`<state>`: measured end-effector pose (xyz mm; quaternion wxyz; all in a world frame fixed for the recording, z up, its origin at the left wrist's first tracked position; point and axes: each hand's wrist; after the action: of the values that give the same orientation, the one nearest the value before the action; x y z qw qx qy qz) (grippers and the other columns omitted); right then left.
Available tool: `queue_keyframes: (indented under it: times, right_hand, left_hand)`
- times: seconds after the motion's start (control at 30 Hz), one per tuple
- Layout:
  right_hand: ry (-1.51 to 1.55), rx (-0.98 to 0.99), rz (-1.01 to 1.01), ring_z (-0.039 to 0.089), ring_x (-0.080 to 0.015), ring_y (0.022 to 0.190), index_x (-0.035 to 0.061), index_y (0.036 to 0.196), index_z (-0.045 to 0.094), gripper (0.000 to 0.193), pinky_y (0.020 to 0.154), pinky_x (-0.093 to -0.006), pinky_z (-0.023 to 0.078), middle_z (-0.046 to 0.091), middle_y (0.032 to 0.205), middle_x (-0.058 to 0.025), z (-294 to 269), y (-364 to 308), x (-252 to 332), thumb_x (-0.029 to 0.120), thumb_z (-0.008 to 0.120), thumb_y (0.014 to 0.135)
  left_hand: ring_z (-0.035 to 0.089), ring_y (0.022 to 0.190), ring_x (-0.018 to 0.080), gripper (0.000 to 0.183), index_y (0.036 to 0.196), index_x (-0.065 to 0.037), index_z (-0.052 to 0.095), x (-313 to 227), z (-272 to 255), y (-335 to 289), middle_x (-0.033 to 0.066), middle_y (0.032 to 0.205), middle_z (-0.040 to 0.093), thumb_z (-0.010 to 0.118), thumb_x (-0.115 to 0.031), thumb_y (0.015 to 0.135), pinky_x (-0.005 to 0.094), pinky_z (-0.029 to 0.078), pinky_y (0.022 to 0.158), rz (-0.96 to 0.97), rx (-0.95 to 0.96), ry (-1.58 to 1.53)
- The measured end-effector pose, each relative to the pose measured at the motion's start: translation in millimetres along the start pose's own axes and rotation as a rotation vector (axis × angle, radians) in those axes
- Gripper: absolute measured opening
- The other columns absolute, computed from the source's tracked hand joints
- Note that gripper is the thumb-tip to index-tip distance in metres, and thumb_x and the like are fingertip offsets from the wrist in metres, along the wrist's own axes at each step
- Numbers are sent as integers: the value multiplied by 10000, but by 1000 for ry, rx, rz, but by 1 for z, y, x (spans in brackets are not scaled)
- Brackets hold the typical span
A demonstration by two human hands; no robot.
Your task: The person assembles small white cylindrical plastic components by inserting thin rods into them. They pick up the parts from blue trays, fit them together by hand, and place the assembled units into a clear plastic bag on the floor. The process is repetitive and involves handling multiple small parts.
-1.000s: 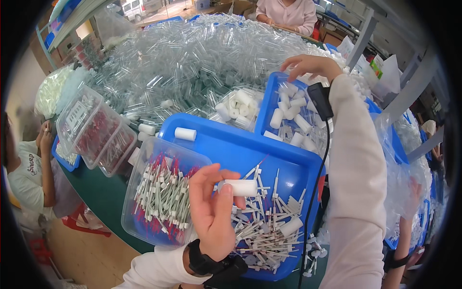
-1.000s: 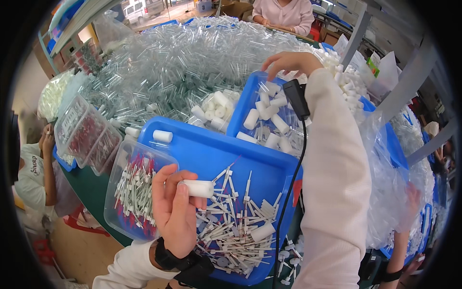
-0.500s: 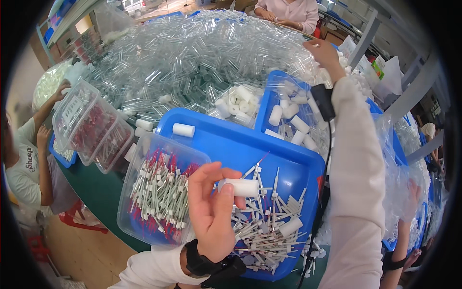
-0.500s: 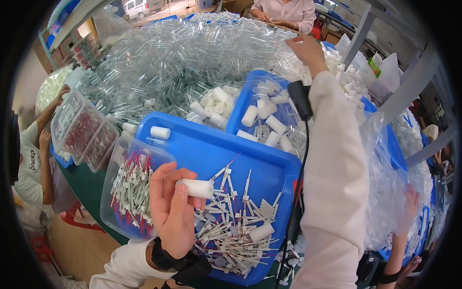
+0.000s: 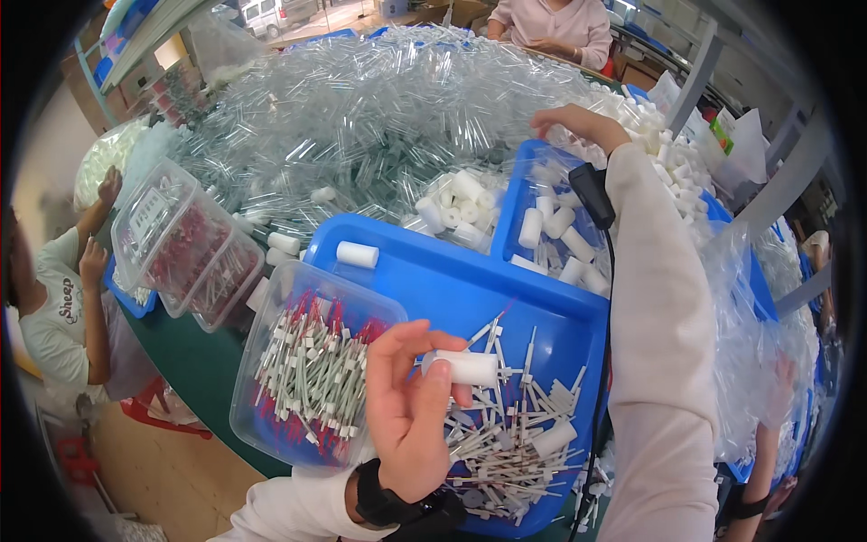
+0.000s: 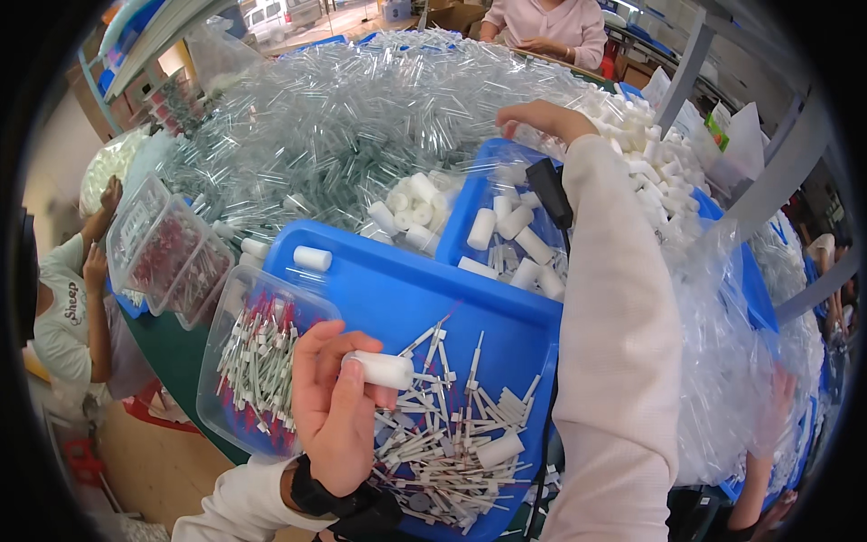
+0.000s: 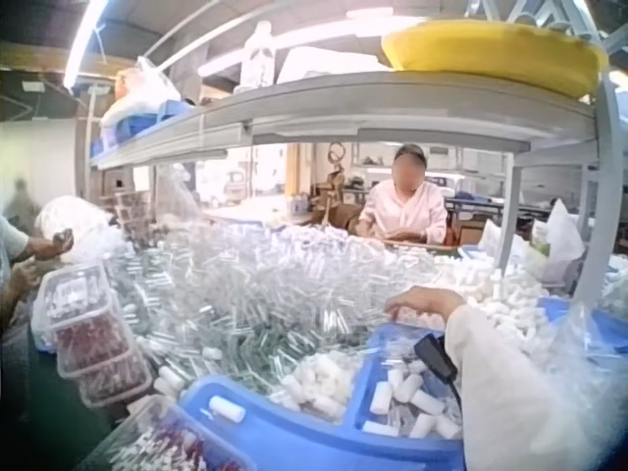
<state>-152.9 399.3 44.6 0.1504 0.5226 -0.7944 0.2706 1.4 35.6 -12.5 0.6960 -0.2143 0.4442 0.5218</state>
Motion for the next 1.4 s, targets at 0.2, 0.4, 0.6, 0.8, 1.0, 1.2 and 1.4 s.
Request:
queue_keyframes:
  times: [0.2,0.4,0.6,0.8,1.0,1.2,1.4]
  right_hand:
    - [88,58,51,509,-142,780,155,909,635,326,671,-272,413,586,960,43,-14,-6,-19,407,510,746]
    - [327,49,-232,517,-122,783,101,968,616,300,653,-252,410,564,970,13,-19,-30,-24,298,576,745]
    - [151,301,-137,515,-195,995,129,1092,594,407,868,-328,388,552,1094,-45,-28,-73,1,284,645,719]
    - [458,16,-116,473,-213,1102,164,1177,540,542,940,-349,333,542,1175,-6,-43,-61,10,497,569,750]
    - [-208,-586,-184,371,-361,1183,236,1217,493,777,973,-506,269,370,1295,-227,9,59,-61,556,698,539]
    - [-418,-247,-114,441,-306,1115,77,1131,523,644,934,-394,343,470,1207,-184,32,51,-3,317,700,560]
    - [-72,-197,-321,575,-161,786,27,923,612,360,713,-267,450,627,883,-86,25,60,-20,179,663,601]
  left_hand:
    - [471,662,114,326,1185,-7,341,2,1,2,127,1004,507,413,3,867,241,418,603,-8,-8,23]
    - [475,671,107,321,1178,-4,346,2,-1,2,129,1008,507,416,13,865,227,417,607,-3,5,3]
    - [474,671,101,311,1168,-5,352,3,-1,4,125,1007,508,421,9,865,218,416,602,-5,14,12]
    - [462,645,115,284,1164,-10,364,0,0,3,114,977,508,399,-23,882,248,410,592,5,5,84]
    - [477,674,95,304,1156,1,361,4,4,3,121,1006,510,432,11,861,209,416,600,-26,32,26]
    - [476,676,96,297,1151,-2,363,0,-2,2,123,1002,513,433,10,863,213,414,610,-36,1,58]
    - [475,680,93,296,1153,-8,365,0,1,3,120,1006,511,435,8,866,208,410,609,-36,16,41]
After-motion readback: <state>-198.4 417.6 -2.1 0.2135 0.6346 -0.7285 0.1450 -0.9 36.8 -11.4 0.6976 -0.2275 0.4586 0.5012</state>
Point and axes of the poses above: each hand's wrist, its own y-axis towards the middle knuckle, its own z-axis out of the palm, x = y × z
